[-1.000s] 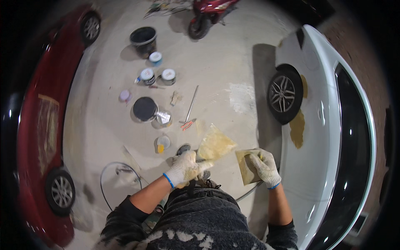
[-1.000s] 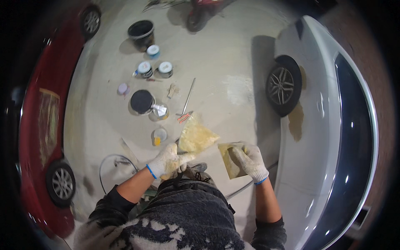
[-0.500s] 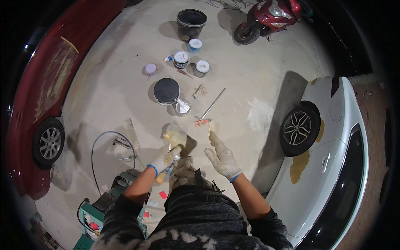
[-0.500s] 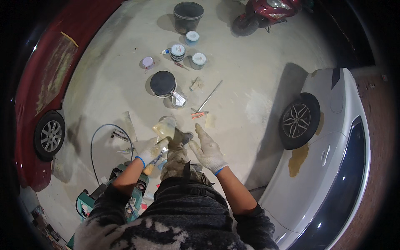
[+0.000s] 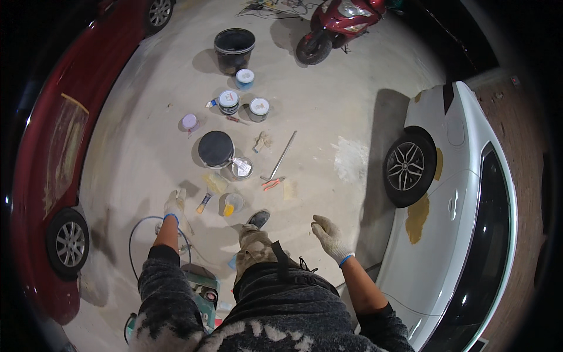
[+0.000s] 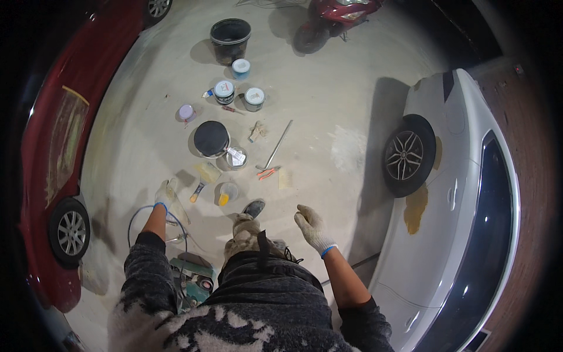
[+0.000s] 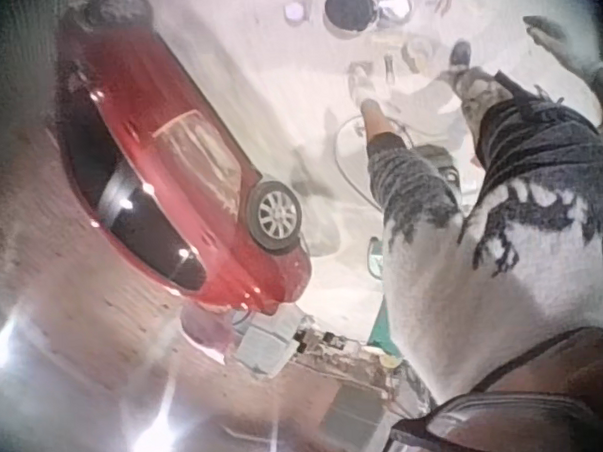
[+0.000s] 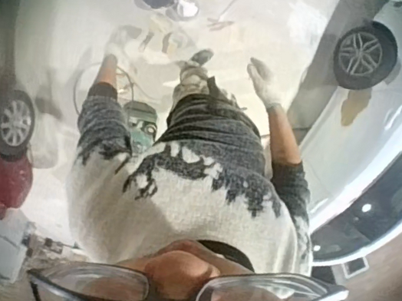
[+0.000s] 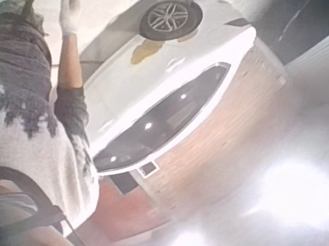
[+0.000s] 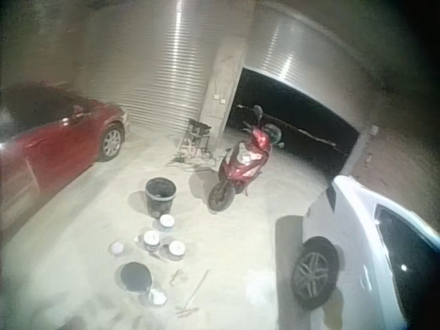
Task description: The person mixes a brown paste from a can using a putty knife and a sanding block, then scrapes the paste between the tools. They later carry a black bucket and a pink bucket, pouring water from the black bucket into the pink one.
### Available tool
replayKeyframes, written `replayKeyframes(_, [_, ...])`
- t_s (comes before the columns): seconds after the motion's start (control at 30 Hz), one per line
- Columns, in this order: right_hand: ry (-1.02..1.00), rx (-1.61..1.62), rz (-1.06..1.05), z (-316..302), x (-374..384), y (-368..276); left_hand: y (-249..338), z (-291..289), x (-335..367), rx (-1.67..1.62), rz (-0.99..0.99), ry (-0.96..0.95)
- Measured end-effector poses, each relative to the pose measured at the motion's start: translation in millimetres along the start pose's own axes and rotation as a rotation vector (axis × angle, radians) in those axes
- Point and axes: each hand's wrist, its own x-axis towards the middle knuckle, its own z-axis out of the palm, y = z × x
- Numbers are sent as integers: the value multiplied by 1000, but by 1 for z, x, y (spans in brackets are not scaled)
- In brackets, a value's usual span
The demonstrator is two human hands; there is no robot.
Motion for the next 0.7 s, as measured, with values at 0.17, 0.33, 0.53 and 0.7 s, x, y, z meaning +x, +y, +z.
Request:
replayKeyframes(0.17, [-48,105,138,7,-12,20,66,59,-36,-521,-16,-424])
replayKeyframes(0.33, [160,430,180,29,-6,2,256,88,-189,-848,158,-1037])
replayKeyframes(0.53, [616,166,135,12,-3,-25,384,17,-303,-1395,-444,-1449])
replayKeyframes(0.7, [742,-255,-55,-10,4,13,388,30,-296,-1584,-1787,-1790])
